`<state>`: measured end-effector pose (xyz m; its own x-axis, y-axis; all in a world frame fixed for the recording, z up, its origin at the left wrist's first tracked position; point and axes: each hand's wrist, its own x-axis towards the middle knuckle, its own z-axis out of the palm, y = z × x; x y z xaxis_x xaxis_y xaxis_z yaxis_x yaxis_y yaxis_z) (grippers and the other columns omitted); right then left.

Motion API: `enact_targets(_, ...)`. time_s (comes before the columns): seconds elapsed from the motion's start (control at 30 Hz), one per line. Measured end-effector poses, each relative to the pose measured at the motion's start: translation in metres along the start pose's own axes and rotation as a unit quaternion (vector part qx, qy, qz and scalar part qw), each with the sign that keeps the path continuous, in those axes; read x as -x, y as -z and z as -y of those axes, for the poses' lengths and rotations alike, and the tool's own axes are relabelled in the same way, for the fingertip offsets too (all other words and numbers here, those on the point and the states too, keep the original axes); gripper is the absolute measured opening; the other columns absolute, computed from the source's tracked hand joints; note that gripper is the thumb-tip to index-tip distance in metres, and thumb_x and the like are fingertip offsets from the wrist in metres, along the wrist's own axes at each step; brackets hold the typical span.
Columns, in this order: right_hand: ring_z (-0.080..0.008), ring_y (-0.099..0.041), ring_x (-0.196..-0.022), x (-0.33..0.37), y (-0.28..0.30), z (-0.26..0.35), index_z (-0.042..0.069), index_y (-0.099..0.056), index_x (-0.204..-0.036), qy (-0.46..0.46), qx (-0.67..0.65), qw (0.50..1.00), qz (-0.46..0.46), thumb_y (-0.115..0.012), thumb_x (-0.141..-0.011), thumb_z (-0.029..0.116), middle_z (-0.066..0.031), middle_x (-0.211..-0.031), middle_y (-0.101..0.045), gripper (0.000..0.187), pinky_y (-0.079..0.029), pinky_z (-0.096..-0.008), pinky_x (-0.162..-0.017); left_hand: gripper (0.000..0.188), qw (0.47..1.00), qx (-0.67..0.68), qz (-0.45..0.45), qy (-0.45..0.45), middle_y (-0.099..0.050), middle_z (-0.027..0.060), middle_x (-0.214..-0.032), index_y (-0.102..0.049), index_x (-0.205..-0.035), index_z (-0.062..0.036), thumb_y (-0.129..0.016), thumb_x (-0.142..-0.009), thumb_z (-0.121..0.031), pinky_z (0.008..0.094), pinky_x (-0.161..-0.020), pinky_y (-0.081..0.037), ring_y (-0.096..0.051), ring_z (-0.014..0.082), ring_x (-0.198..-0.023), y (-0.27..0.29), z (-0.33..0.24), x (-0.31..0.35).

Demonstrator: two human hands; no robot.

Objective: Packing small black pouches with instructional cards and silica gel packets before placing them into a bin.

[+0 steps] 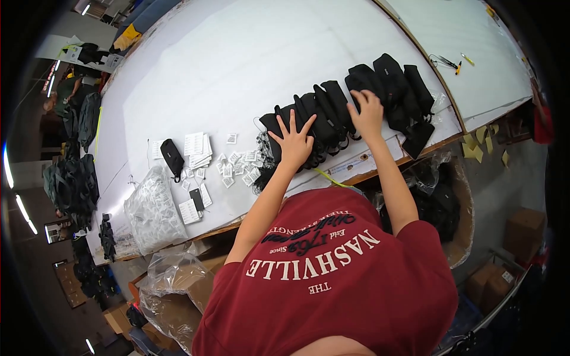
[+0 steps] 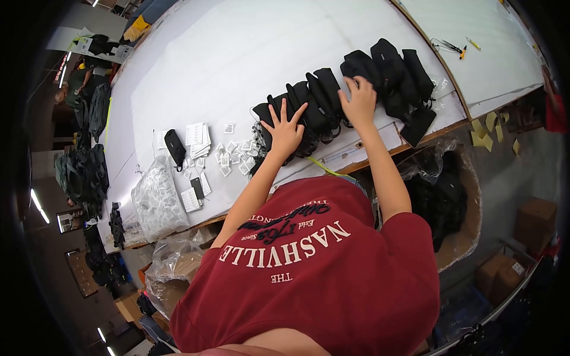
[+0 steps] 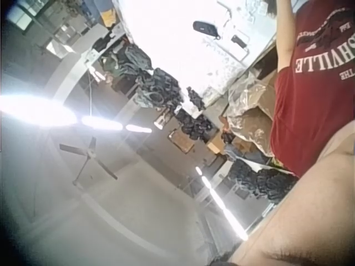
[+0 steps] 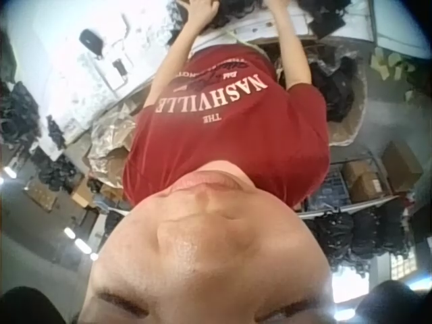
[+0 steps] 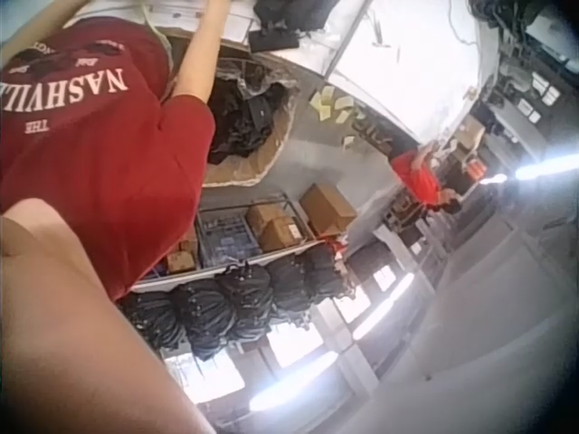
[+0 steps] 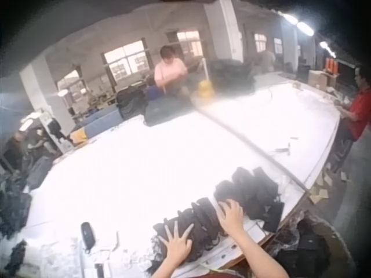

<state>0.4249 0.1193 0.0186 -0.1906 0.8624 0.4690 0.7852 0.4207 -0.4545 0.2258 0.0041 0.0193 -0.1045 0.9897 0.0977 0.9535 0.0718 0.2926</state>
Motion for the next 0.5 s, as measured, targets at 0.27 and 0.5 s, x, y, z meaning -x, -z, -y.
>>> enact_targets(0.27,-0.0286,-0.054,-0.094,-0.014,0.000,-0.025,0.019,-0.057,-0.120,-0.083,0.112,0.988,0.068,-0.061,-0.074,0.004,-0.0086,-0.101,-0.059,0.049,-0.043,-0.0410,-0.081,0.058,1.000,0.007,0.006,0.005,-0.016,0.0153,-0.152,-0.041,-0.136,-0.0413,-0.052,-0.082,-0.024,0.0800,-0.092,-0.001,-0.001,0.0505,-0.137,0.000,-0.001,-0.001)
enact_targets(0.5,-0.0107,-0.059,-0.093,-0.054,0.005,-0.044,0.003,-0.061,-0.118,-0.186,-0.493,0.849,0.048,-0.049,-0.079,-0.007,-0.0063,-0.108,-0.065,0.042,-0.046,-0.0240,-0.081,0.058,1.000,0.003,0.004,0.006,-0.016,0.0152,-0.152,-0.040,-0.136,-0.0409,-0.051,-0.082,-0.025,0.0799,-0.092,-0.002,-0.001,0.0503,-0.137,0.001,0.001,0.001)
